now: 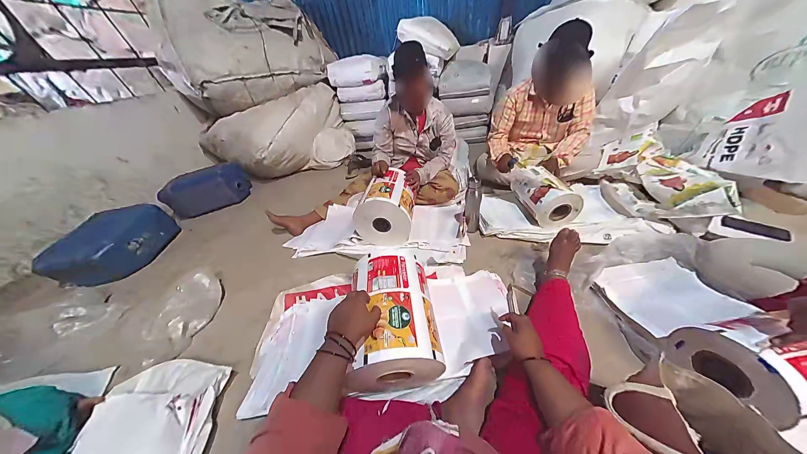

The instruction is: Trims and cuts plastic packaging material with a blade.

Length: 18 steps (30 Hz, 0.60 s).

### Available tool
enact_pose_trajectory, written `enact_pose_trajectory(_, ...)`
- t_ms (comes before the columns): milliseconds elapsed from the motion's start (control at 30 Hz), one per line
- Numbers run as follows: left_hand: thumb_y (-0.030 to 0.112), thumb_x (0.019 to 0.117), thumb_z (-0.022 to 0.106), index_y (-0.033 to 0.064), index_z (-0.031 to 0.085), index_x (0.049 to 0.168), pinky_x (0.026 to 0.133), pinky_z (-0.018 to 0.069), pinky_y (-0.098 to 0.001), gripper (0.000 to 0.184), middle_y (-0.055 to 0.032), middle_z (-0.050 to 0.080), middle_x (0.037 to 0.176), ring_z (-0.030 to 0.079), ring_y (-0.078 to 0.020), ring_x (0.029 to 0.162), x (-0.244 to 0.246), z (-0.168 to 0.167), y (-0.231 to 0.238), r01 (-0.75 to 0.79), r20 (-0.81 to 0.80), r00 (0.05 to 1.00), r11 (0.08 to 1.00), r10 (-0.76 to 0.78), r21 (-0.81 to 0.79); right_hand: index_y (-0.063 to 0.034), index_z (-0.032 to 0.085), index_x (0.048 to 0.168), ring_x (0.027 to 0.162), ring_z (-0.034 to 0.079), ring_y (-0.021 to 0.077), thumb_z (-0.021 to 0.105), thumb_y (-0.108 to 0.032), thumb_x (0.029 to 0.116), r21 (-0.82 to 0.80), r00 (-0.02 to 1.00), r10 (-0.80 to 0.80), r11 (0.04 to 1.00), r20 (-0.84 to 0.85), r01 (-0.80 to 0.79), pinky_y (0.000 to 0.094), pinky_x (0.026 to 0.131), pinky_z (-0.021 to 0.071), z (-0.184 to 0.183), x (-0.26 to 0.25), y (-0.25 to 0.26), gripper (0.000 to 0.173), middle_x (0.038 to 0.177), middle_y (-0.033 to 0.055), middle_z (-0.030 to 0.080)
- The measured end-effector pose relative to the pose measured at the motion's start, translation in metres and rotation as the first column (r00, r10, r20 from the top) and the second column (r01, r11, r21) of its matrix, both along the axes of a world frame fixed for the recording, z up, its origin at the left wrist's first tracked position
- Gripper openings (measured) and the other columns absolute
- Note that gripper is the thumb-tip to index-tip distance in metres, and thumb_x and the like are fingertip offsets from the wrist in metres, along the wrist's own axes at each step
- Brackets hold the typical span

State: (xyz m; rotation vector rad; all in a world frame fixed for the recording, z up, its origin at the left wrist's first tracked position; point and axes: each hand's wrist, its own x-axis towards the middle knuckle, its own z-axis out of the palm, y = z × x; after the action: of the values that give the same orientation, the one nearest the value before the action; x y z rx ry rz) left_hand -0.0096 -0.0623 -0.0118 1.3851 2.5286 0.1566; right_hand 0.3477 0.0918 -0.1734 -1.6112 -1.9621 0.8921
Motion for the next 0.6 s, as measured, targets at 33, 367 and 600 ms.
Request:
enact_pose_trajectory(33,0.036,0.0983,0.057,0.0044,0.065,0.130,0.104,0.0486,-0.0565,0.045,-0.0177,0.062,0.136,0.060,-0.0333,0.127,0.002,0.003,0.000,0.004,0.009,1.000,0.999,-0.004,-0.032,-0.0066,0.070,0.120,0.116,0.061,0.0394,0.063,-0.013,0.0965,0.000,1.000,-0.005,1.000,0.007,0.005,0.0576,0.098,0.0501,0.000,0.000,-0.001,0.026,0.124,0.0238,0.063)
enact_pose_trajectory(367,0.030,0.0957,0.061,0.0014,0.068,0.119,0.097,0.0519,-0.0588,0.038,-0.0208,0.068,0.122,0.065,-0.0368,0.117,0.018,0.015,0.004,-0.084,0.007,0.996,0.990,0.085,-0.114,-0.0078,0.072,0.119,0.114,0.063,0.0382,0.062,-0.013,0.0966,0.020,1.000,-0.027,0.999,-0.002,0.027,0.0575,0.096,0.0511,0.008,0.000,-0.009,0.025,0.122,0.0223,0.065)
enact_pose_trajectory(600,0.033,0.0942,0.063,0.0017,0.068,0.117,0.096,0.0530,-0.0579,0.039,-0.0198,0.068,0.123,0.066,-0.0360,0.117,0.021,0.015,0.007,-0.123,-0.025,0.992,0.987,0.121,-0.099,-0.0065,0.072,0.117,0.112,0.063,0.0383,0.064,-0.011,0.0959,0.034,0.999,-0.020,0.999,-0.032,0.021,0.0574,0.096,0.0514,-0.001,0.002,-0.004,0.024,0.118,0.0226,0.065)
